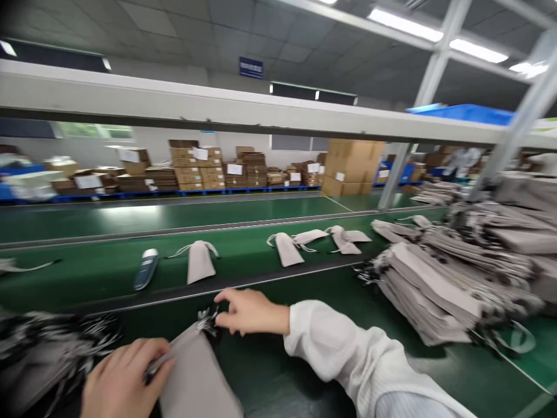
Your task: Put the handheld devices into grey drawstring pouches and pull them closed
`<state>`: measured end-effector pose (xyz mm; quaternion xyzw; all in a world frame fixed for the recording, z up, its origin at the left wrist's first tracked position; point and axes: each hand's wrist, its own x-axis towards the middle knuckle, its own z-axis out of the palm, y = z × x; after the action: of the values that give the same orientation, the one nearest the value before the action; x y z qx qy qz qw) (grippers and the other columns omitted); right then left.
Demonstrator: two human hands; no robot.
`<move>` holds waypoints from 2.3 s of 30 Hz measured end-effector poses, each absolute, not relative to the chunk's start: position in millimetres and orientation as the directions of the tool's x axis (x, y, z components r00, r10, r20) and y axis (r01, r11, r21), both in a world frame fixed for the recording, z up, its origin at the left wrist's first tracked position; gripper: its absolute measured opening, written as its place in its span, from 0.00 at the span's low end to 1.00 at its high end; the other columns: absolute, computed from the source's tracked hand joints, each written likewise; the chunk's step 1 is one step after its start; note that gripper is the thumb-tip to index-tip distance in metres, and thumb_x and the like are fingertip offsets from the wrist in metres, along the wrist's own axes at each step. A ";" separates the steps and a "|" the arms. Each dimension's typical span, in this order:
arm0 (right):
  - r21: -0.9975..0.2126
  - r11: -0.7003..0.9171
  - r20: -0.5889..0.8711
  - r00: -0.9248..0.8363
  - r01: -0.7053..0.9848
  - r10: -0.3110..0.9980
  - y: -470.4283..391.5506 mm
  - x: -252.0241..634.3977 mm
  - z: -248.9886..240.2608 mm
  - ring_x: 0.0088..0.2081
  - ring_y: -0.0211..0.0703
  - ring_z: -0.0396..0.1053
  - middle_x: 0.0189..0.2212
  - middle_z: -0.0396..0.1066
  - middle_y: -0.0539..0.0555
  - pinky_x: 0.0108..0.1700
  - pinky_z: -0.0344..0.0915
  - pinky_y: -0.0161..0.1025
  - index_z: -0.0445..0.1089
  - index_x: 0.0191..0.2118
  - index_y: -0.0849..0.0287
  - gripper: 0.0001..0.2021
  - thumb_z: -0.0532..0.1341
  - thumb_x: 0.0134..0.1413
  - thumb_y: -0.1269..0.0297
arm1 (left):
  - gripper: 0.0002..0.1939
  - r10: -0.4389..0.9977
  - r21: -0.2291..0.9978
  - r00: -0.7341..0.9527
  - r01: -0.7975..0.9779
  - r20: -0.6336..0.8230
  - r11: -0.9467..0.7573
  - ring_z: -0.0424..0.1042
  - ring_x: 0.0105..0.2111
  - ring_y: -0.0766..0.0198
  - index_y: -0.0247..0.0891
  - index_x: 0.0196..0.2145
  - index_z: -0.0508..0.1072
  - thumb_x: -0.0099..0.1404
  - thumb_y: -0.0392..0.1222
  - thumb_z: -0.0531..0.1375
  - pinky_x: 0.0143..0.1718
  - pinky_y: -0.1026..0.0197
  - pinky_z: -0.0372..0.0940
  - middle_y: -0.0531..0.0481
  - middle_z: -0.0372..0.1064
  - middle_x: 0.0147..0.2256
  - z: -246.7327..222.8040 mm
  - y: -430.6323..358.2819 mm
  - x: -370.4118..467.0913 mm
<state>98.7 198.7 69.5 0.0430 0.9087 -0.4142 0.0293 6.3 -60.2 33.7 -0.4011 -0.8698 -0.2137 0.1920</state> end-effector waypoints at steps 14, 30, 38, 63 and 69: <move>-0.634 0.749 -0.057 -0.978 0.192 0.203 137.7 -179.3 54.8 0.40 0.53 0.76 0.37 0.76 0.59 0.44 0.69 0.45 0.64 0.55 0.63 0.26 0.65 0.56 0.55 | 0.10 0.607 0.514 -0.626 0.770 0.489 0.379 0.67 0.31 0.63 0.41 0.31 0.64 0.73 0.37 0.51 0.35 0.61 0.58 0.54 0.70 0.32 45.6 -56.1 22.5; -0.973 0.163 0.173 -0.984 -0.163 0.046 154.1 -55.4 75.4 0.16 0.30 0.59 0.32 0.66 0.44 0.16 0.57 0.30 0.52 0.50 0.52 0.19 0.61 0.61 0.52 | 0.08 0.475 0.925 -0.851 0.340 0.226 0.169 0.60 0.29 0.64 0.40 0.29 0.69 0.65 0.43 0.61 0.32 0.63 0.55 0.53 0.63 0.30 54.3 -54.4 20.3; -0.939 0.324 -0.022 -0.923 -0.113 -0.385 166.5 44.3 86.7 0.17 0.30 0.57 0.20 0.62 0.43 0.20 0.55 0.29 0.67 0.51 0.58 0.18 0.54 0.68 0.51 | 0.07 0.273 0.924 -0.894 0.379 0.355 0.039 0.66 0.46 0.59 0.39 0.27 0.74 0.58 0.43 0.67 0.40 0.65 0.62 0.47 0.64 0.43 64.1 -40.4 32.8; -0.568 0.802 0.333 -0.943 -0.186 0.017 215.4 24.8 68.1 0.45 0.47 0.74 0.45 0.78 0.53 0.47 0.64 0.40 0.75 0.49 0.54 0.13 0.56 0.64 0.65 | 0.09 0.688 0.647 -0.661 0.671 0.299 0.363 0.65 0.24 0.65 0.46 0.40 0.74 0.72 0.47 0.54 0.27 0.64 0.62 0.49 0.71 0.41 30.7 -39.4 32.8; -0.546 0.811 0.181 -0.975 -0.212 -0.133 201.0 14.5 11.1 0.43 0.43 0.77 0.40 0.80 0.47 0.44 0.64 0.35 0.78 0.43 0.50 0.11 0.58 0.62 0.68 | 0.12 0.707 0.599 -0.645 0.699 0.291 0.391 0.68 0.24 0.65 0.46 0.39 0.74 0.72 0.49 0.53 0.27 0.65 0.65 0.48 0.72 0.41 30.6 -38.4 32.8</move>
<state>14.5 201.0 11.1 -0.0906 0.9491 -0.2941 -0.0671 32.8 -38.4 30.6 -0.4216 -0.8338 -0.3563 -0.0055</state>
